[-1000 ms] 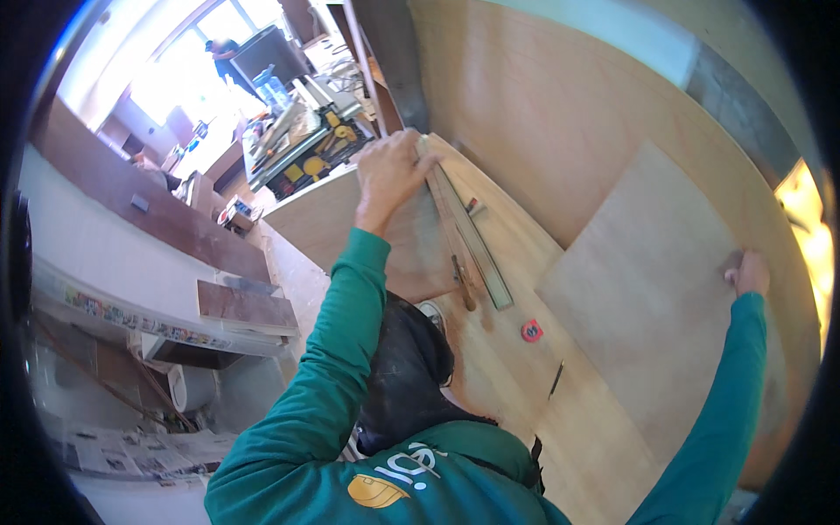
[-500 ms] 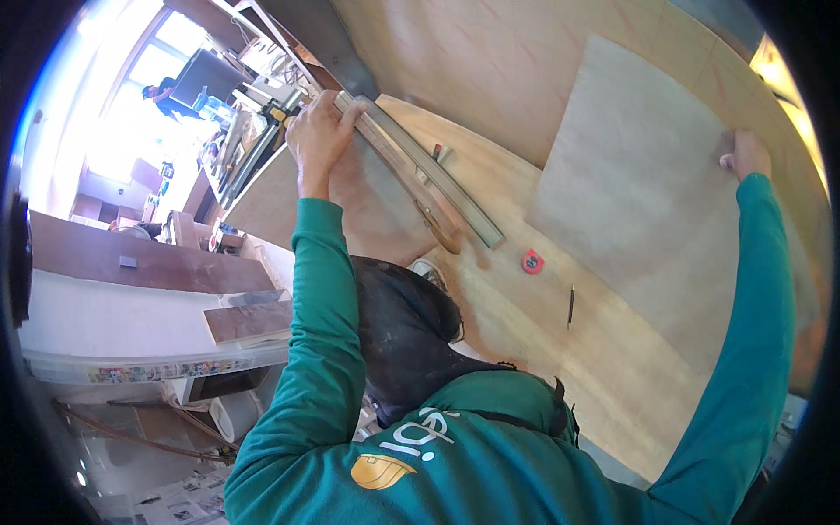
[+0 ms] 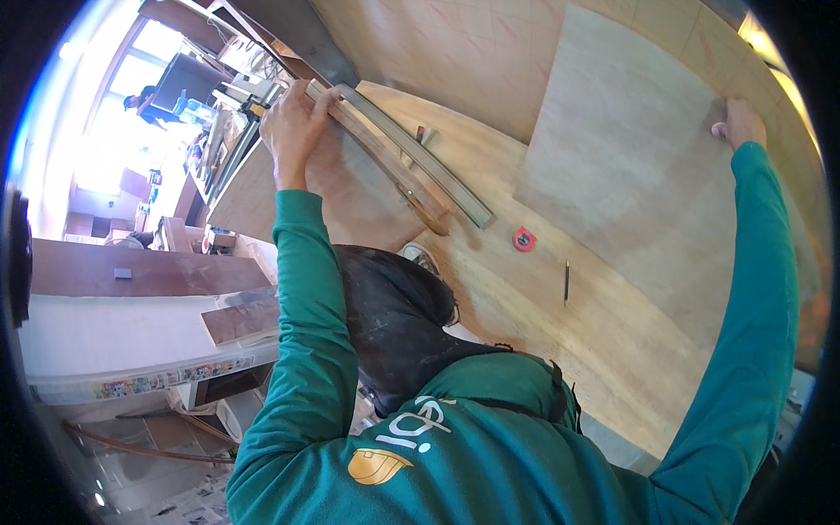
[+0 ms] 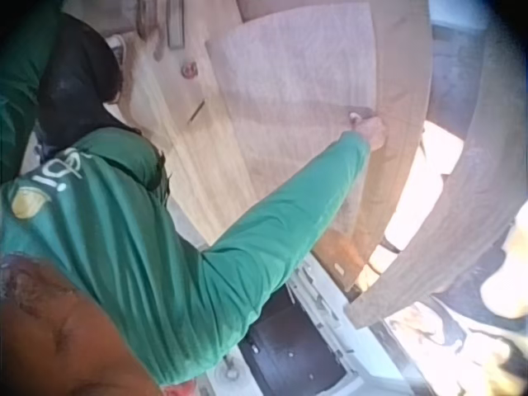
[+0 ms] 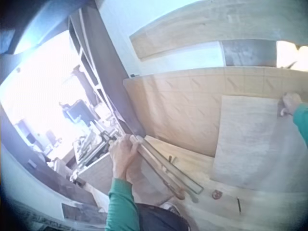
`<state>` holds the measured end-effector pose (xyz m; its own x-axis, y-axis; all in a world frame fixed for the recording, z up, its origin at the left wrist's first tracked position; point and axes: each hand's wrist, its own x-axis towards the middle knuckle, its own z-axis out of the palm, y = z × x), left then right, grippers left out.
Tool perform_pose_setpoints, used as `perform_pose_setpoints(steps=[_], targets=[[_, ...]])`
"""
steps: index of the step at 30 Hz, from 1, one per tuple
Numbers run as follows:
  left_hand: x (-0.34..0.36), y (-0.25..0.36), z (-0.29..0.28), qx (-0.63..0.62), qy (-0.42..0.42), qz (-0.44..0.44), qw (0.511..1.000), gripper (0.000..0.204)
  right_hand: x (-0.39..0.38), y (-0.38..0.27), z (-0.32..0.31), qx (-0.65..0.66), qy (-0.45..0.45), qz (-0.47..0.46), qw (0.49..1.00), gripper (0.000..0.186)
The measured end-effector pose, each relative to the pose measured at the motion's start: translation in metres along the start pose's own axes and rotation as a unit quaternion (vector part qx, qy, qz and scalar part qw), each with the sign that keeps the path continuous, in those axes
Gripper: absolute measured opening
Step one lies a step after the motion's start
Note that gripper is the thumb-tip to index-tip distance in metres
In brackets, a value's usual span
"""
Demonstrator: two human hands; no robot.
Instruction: The person uses a hand saw to cut a piece of plywood on a workbench. They guide the saw along a marked line, then lift the cut piece and place it aside. The person also handles a smaller rectangular piece of wood, moving it on the workbench.
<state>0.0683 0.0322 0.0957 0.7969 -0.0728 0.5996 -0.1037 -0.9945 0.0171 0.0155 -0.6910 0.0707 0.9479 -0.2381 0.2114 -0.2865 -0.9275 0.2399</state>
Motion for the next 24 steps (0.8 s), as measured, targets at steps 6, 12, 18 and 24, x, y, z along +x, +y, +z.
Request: perform_pose_setpoints(steps=[6,12,18,24], targets=[[0.001,0.002,-0.003,0.006,-0.013,-0.011,1.000,0.059,-0.001,-0.002,-0.002,-0.003,0.008,-0.006,1.000,0.049],[0.001,0.002,-0.002,0.004,-0.002,-0.011,1.000,0.055,0.001,-0.002,-0.005,-0.030,-0.030,0.012,0.999,0.053],[0.002,0.001,-0.002,0.009,-0.017,-0.018,1.000,0.056,-0.004,-0.015,-0.019,-0.034,-0.030,0.013,0.999,0.052],[0.002,0.002,-0.002,0.006,-0.029,-0.025,0.999,0.056,-0.002,-0.005,-0.010,-0.027,-0.016,0.000,1.000,0.050]])
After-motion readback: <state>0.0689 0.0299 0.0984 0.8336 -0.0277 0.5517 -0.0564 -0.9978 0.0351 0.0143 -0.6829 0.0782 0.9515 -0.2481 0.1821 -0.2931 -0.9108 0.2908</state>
